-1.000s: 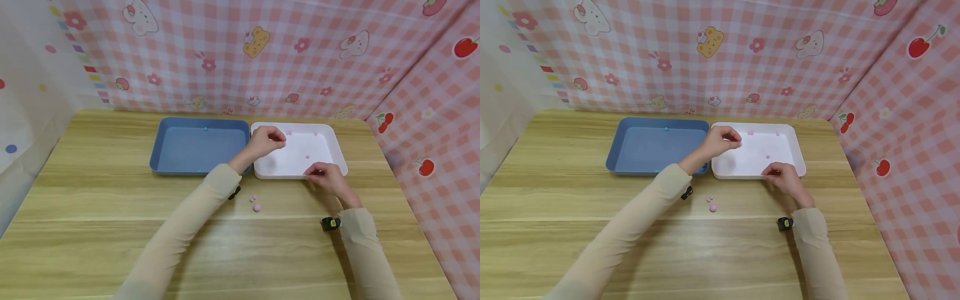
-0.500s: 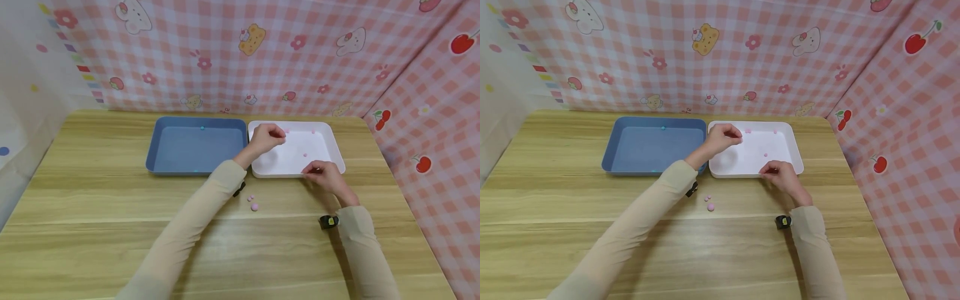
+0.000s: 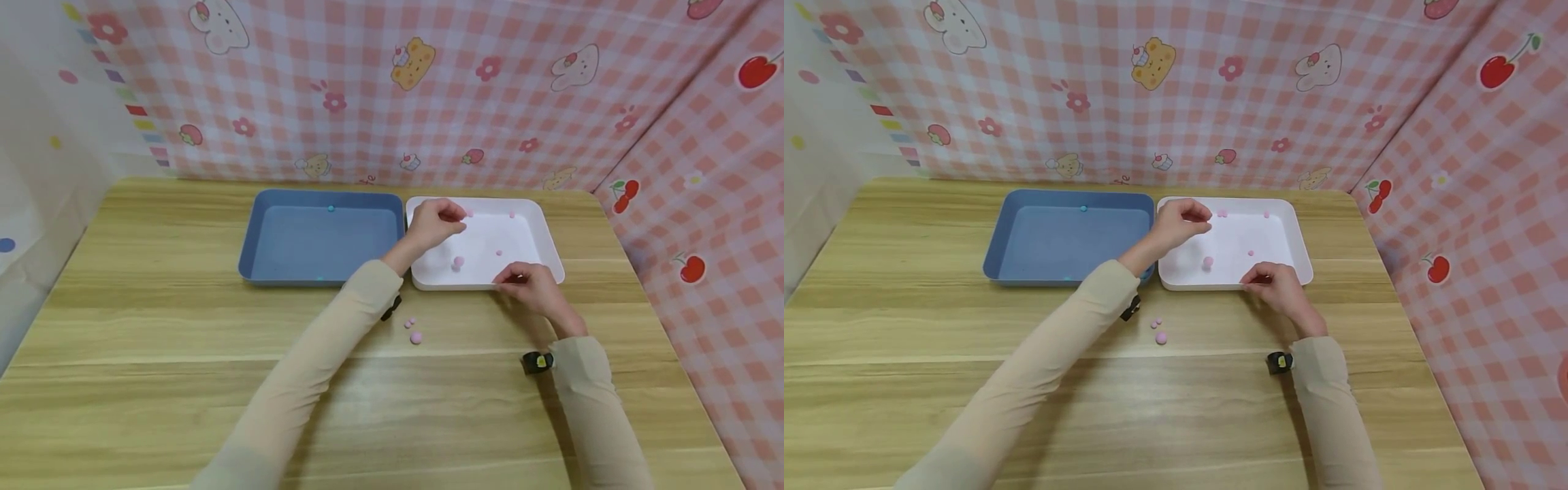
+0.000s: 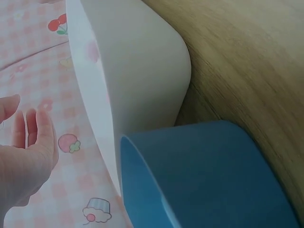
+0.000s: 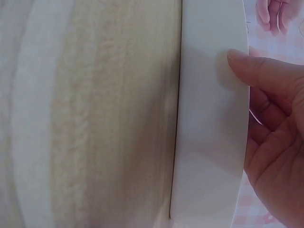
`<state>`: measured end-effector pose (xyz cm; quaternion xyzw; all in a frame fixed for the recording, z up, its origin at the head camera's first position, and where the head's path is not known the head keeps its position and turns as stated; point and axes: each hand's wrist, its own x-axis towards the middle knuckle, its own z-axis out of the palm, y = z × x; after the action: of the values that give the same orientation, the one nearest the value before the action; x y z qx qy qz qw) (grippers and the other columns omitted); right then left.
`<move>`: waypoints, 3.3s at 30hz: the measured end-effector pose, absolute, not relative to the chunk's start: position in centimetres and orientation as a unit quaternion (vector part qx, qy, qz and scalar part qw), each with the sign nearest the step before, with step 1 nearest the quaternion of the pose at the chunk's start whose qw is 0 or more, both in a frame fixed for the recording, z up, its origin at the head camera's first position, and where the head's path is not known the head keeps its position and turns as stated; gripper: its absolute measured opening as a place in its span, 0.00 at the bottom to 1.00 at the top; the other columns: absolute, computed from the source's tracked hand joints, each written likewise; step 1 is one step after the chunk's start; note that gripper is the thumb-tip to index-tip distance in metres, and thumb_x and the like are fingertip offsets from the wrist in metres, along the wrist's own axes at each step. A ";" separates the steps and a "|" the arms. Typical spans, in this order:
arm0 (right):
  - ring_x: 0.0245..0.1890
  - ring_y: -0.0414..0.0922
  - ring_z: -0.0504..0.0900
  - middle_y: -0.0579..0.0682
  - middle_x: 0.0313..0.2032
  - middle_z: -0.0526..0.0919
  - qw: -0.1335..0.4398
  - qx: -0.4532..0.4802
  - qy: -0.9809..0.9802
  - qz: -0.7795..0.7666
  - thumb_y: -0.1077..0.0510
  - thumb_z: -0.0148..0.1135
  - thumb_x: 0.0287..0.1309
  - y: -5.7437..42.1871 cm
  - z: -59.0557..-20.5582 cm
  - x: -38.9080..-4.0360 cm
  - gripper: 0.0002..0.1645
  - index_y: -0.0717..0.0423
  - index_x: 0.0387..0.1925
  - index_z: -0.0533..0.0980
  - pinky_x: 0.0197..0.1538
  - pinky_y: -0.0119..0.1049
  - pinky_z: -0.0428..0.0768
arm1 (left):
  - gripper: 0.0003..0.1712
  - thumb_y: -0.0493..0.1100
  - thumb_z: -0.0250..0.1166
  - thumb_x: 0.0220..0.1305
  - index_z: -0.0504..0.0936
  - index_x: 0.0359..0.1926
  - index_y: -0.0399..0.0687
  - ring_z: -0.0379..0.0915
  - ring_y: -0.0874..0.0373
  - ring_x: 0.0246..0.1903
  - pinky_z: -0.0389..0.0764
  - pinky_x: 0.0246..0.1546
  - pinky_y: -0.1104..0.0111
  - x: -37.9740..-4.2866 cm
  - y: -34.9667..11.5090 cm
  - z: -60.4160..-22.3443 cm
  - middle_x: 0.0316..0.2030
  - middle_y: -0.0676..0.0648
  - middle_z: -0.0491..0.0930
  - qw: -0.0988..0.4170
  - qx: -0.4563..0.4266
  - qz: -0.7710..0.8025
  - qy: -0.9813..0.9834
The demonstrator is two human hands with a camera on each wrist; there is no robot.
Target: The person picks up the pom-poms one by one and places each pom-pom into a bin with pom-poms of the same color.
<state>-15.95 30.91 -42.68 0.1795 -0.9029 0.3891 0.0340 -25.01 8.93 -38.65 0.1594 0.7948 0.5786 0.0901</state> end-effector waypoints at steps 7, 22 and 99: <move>0.26 0.32 0.74 0.54 0.25 0.82 0.041 0.183 -0.903 0.386 0.73 0.69 0.44 31.1 -42.8 -16.0 0.06 0.62 0.24 0.81 0.31 0.19 0.72 | 0.09 0.33 0.66 0.57 0.81 0.39 0.33 0.73 0.56 0.34 0.73 0.33 0.76 -24.2 8.0 -38.6 0.35 0.41 0.80 0.091 0.183 0.579 0.789; 0.26 0.32 0.74 0.54 0.24 0.82 0.039 0.185 -0.909 0.372 0.74 0.68 0.44 31.0 -42.8 -16.1 0.07 0.62 0.24 0.80 0.32 0.19 0.73 | 0.08 0.30 0.65 0.55 0.82 0.38 0.32 0.76 0.54 0.38 0.72 0.34 0.77 -20.7 5.3 -39.8 0.34 0.41 0.81 0.126 0.207 0.587 0.772; 0.26 0.33 0.73 0.55 0.25 0.82 0.039 0.187 -0.907 0.376 0.75 0.68 0.44 31.0 -43.0 -16.0 0.08 0.62 0.23 0.80 0.31 0.19 0.72 | 0.11 0.22 0.55 0.45 0.79 0.23 0.38 0.69 0.55 0.28 0.68 0.30 0.74 -12.9 2.4 -43.1 0.24 0.44 0.78 0.173 0.435 0.339 0.816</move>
<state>-16.00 31.03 -42.96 0.1867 -0.9069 0.3758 0.0393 -12.86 2.39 -43.09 0.4345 0.8162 0.3394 0.1726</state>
